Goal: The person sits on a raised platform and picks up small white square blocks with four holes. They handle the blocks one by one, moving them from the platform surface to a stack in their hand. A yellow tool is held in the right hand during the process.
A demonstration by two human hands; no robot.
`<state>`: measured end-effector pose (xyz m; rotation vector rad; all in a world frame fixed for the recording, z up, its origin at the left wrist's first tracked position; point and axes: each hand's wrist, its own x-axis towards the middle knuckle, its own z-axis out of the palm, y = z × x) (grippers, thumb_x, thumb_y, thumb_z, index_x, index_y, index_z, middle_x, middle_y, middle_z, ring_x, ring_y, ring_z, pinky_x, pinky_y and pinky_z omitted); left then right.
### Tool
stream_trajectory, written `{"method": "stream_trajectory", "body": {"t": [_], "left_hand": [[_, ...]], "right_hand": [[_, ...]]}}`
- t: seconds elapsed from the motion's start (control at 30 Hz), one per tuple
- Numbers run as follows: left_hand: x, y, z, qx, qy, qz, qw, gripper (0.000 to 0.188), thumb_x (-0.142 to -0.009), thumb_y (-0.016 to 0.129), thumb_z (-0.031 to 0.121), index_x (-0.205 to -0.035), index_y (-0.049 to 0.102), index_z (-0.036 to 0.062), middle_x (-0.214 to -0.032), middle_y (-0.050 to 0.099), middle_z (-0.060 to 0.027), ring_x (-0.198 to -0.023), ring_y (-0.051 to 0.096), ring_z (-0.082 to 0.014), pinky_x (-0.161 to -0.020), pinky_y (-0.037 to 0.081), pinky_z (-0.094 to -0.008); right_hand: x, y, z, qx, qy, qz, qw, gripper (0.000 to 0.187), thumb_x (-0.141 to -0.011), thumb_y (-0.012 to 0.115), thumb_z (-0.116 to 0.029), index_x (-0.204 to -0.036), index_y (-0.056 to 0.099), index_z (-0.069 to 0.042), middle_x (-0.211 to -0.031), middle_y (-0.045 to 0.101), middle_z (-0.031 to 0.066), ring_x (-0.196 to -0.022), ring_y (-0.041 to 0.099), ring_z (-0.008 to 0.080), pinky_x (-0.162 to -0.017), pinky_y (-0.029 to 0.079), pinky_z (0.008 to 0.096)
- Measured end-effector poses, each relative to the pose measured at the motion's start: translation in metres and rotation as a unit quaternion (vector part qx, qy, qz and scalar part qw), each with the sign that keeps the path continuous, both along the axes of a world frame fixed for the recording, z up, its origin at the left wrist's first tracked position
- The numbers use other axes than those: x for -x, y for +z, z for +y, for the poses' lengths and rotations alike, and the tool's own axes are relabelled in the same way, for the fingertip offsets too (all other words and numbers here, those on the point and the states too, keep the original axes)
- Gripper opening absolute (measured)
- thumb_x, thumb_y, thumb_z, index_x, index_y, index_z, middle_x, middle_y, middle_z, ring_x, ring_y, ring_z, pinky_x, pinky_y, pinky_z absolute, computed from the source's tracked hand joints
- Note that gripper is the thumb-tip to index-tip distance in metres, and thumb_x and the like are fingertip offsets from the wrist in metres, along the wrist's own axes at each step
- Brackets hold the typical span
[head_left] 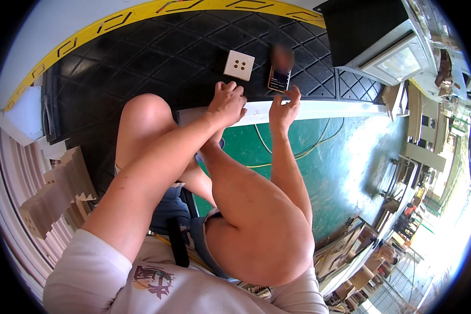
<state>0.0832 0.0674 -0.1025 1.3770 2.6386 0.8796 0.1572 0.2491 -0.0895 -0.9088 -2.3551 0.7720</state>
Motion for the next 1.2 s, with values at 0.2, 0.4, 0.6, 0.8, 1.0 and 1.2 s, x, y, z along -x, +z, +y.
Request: {"method": "stream_trajectory", "body": {"t": [0.2,0.4,0.6,0.8,1.0,1.2], "left_hand": [[0.009,-0.009,0.0,-0.001,-0.031,-0.009,0.999,0.012,-0.078,0.061,0.01,-0.067,0.066,0.0107,-0.088,0.064,-0.0096,-0.097,0.056,-0.0322,-0.084,0.039,-0.052],[0.016,-0.004,-0.002,0.064,-0.072,-0.061,0.994,0.011,-0.078,0.062,0.009,-0.072,0.072,0.0117,-0.089,0.065,-0.0091,-0.104,0.058,-0.0322,-0.086,0.04,-0.0524],[0.022,0.007,-0.004,0.15,-0.109,-0.133,0.974,0.015,-0.085,0.066,0.015,-0.091,0.08,0.0147,-0.112,0.064,-0.0065,-0.12,0.051,-0.0268,-0.099,0.036,-0.0492],[0.025,0.011,0.0,0.187,-0.116,-0.156,0.963,0.017,-0.091,0.064,0.018,-0.098,0.079,0.0157,-0.116,0.063,-0.007,-0.123,0.049,-0.027,-0.101,0.034,-0.0481],[0.028,0.018,0.003,0.219,-0.136,-0.176,0.95,0.018,-0.092,0.063,0.018,-0.1,0.078,0.0156,-0.118,0.063,-0.0074,-0.123,0.049,-0.027,-0.102,0.033,-0.0474],[0.032,0.016,0.0,0.214,-0.143,-0.184,0.949,0.018,-0.091,0.062,0.016,-0.1,0.078,0.0155,-0.118,0.062,-0.0078,-0.121,0.049,-0.0275,-0.101,0.034,-0.0462]], "right_hand": [[-0.021,-0.01,-0.019,0.107,0.006,0.016,0.994,0.016,-0.093,0.063,-0.015,-0.098,0.07,-0.002,-0.076,0.07,0.0113,-0.069,0.069,0.0251,-0.066,0.053,0.0382],[-0.027,-0.012,-0.033,0.199,0.01,-0.004,0.98,0.019,-0.095,0.061,-0.016,-0.095,0.072,-0.001,-0.07,0.07,0.01,-0.061,0.069,0.0173,-0.06,0.053,0.0324],[-0.024,-0.013,-0.048,0.292,0.036,-0.03,0.955,0.02,-0.097,0.058,-0.014,-0.098,0.071,0.001,-0.069,0.069,0.0083,-0.058,0.068,0.0146,-0.056,0.053,0.0297],[-0.039,-0.025,-0.064,0.485,0.009,-0.081,0.871,0.021,-0.1,0.059,-0.016,-0.104,0.071,0.0,-0.078,0.069,0.0065,-0.06,0.068,0.015,-0.052,0.049,0.0262],[-0.045,-0.026,-0.073,0.596,-0.002,-0.069,0.8,0.03,-0.1,0.061,-0.017,-0.125,0.07,-0.003,-0.099,0.073,0.0054,-0.071,0.068,0.0124,-0.059,0.049,0.0244],[-0.04,-0.012,-0.08,0.669,-0.004,-0.061,0.741,0.033,-0.105,0.056,-0.023,-0.132,0.065,-0.007,-0.108,0.071,0.002,-0.084,0.065,0.0127,-0.069,0.05,0.0273]]}}
